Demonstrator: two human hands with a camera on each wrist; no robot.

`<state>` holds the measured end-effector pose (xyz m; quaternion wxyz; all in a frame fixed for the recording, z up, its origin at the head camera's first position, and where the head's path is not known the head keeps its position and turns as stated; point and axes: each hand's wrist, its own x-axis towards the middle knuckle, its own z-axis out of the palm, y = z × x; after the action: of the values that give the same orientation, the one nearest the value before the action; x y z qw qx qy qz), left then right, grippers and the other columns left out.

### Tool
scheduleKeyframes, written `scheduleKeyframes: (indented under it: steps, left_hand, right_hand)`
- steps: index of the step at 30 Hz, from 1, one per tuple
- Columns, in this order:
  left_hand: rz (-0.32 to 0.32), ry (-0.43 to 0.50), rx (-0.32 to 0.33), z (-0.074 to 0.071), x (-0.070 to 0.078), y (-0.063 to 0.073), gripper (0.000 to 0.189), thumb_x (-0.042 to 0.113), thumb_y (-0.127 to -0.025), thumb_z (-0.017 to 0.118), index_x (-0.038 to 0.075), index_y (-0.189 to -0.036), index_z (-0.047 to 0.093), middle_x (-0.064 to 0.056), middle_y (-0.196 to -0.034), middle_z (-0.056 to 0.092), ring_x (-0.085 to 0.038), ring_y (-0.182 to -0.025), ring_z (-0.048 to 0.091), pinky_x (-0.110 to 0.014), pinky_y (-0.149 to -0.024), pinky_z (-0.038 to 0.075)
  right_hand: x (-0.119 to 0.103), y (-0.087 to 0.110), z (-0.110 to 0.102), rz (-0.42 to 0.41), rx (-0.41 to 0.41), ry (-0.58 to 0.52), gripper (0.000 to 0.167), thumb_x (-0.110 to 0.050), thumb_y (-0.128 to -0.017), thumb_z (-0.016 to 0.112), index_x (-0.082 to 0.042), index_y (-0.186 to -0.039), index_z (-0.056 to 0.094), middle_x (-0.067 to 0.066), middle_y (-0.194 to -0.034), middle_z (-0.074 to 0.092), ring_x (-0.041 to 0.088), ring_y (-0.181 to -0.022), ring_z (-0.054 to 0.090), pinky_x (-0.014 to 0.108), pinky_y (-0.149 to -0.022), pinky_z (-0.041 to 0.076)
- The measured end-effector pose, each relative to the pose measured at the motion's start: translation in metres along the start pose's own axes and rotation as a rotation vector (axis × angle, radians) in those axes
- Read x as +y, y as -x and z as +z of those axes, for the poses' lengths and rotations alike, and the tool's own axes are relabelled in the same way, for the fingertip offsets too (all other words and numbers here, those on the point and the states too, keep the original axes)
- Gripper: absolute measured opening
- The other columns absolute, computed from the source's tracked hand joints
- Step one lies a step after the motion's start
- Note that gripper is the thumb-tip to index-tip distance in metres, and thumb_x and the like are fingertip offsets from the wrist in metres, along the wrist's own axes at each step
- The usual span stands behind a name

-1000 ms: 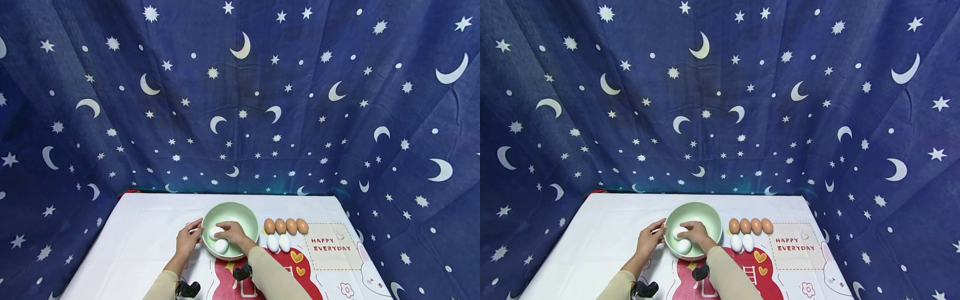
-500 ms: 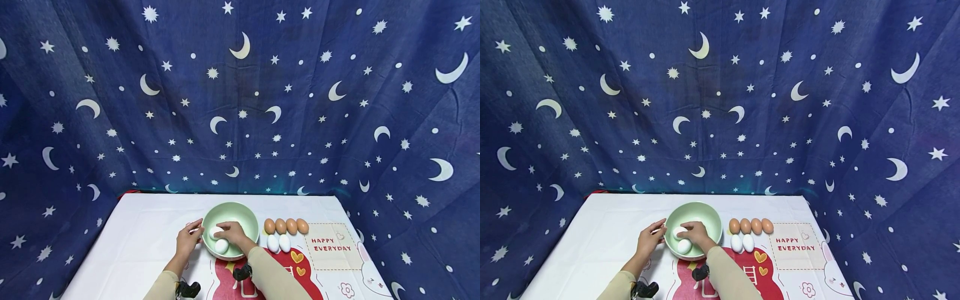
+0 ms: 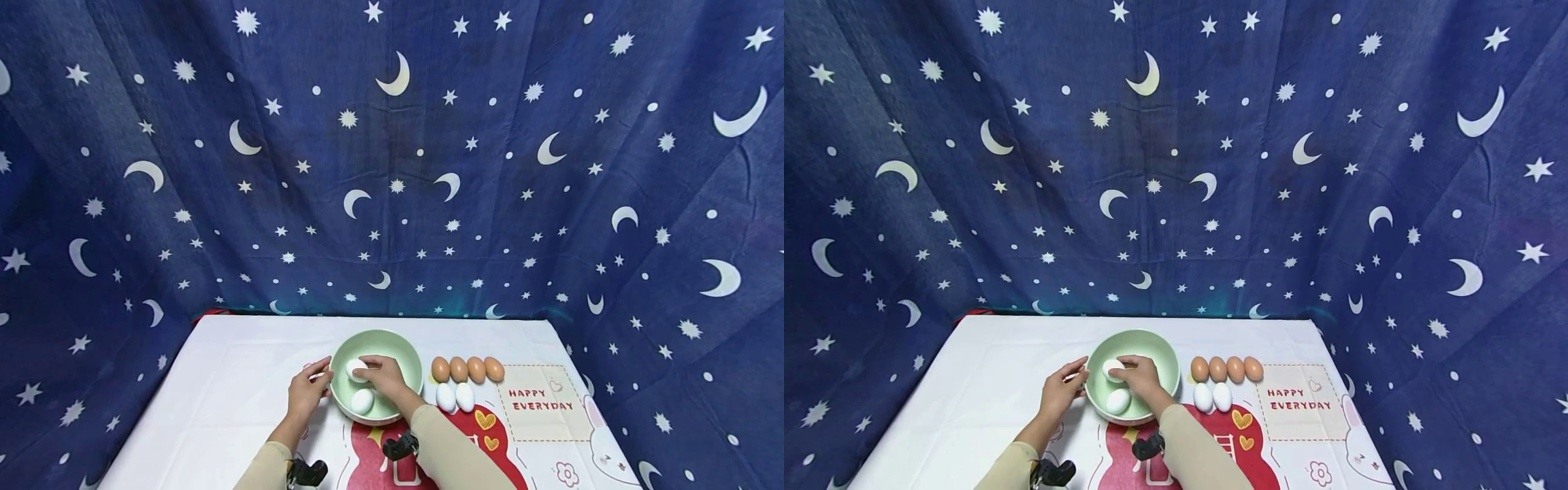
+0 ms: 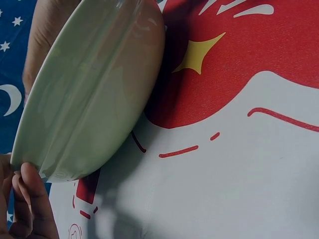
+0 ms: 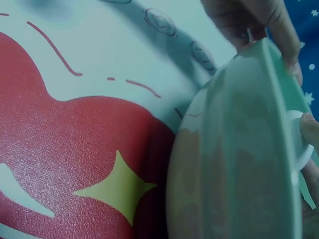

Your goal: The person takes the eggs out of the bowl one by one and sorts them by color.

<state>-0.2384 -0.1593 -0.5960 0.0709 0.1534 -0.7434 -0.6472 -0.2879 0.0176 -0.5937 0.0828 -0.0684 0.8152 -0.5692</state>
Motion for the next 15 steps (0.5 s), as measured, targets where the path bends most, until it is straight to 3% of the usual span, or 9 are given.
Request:
scheduleKeyframes:
  steps: [5, 9, 12, 15]
  left_hand:
    - [-0.003, 0.005, 0.002, 0.001, 0.001, 0.0, 0.036, 0.005, -0.089, 0.069, 0.002, -0.124, 0.067, -0.016, -0.112, 0.067, -0.004, -0.072, 0.063, -0.02, -0.056, 0.061]
    - [-0.001, 0.001, -0.001, 0.0, 0.003, 0.0, 0.036, 0.006, -0.089, 0.07, 0.001, -0.124, 0.067, -0.016, -0.111, 0.067, -0.003, -0.07, 0.062, -0.019, -0.055, 0.06]
    - [-0.001, -0.006, -0.001, 0.001, 0.002, 0.0, 0.035, 0.006, -0.089, 0.07, 0.001, -0.124, 0.067, -0.016, -0.112, 0.067, -0.003, -0.07, 0.062, -0.02, -0.056, 0.061]
    - [-0.003, -0.016, 0.0, 0.001, 0.002, 0.0, 0.036, 0.006, -0.089, 0.069, 0.002, -0.125, 0.067, -0.017, -0.113, 0.067, -0.002, -0.072, 0.063, -0.022, -0.057, 0.062]
  right_hand:
    - [-0.02, 0.016, -0.016, -0.061, -0.021, -0.083, 0.037, -0.013, -0.082, 0.079, 0.005, -0.113, 0.07, 0.019, -0.104, 0.073, 0.017, -0.091, 0.068, 0.019, -0.074, 0.058]
    - [-0.034, 0.032, -0.031, -0.048, -0.057, -0.177, 0.038, -0.009, -0.085, 0.075, 0.009, -0.118, 0.066, 0.024, -0.109, 0.07, 0.016, -0.09, 0.067, 0.026, -0.076, 0.061]
    - [-0.024, 0.036, -0.039, -0.009, -0.076, -0.242, 0.041, -0.01, -0.086, 0.074, 0.009, -0.121, 0.064, 0.022, -0.112, 0.069, 0.013, -0.088, 0.066, 0.032, -0.077, 0.064]
    - [-0.013, 0.041, -0.048, 0.019, -0.069, -0.252, 0.043, -0.015, -0.086, 0.075, 0.005, -0.123, 0.065, 0.019, -0.114, 0.069, 0.008, -0.086, 0.065, 0.027, -0.076, 0.063]
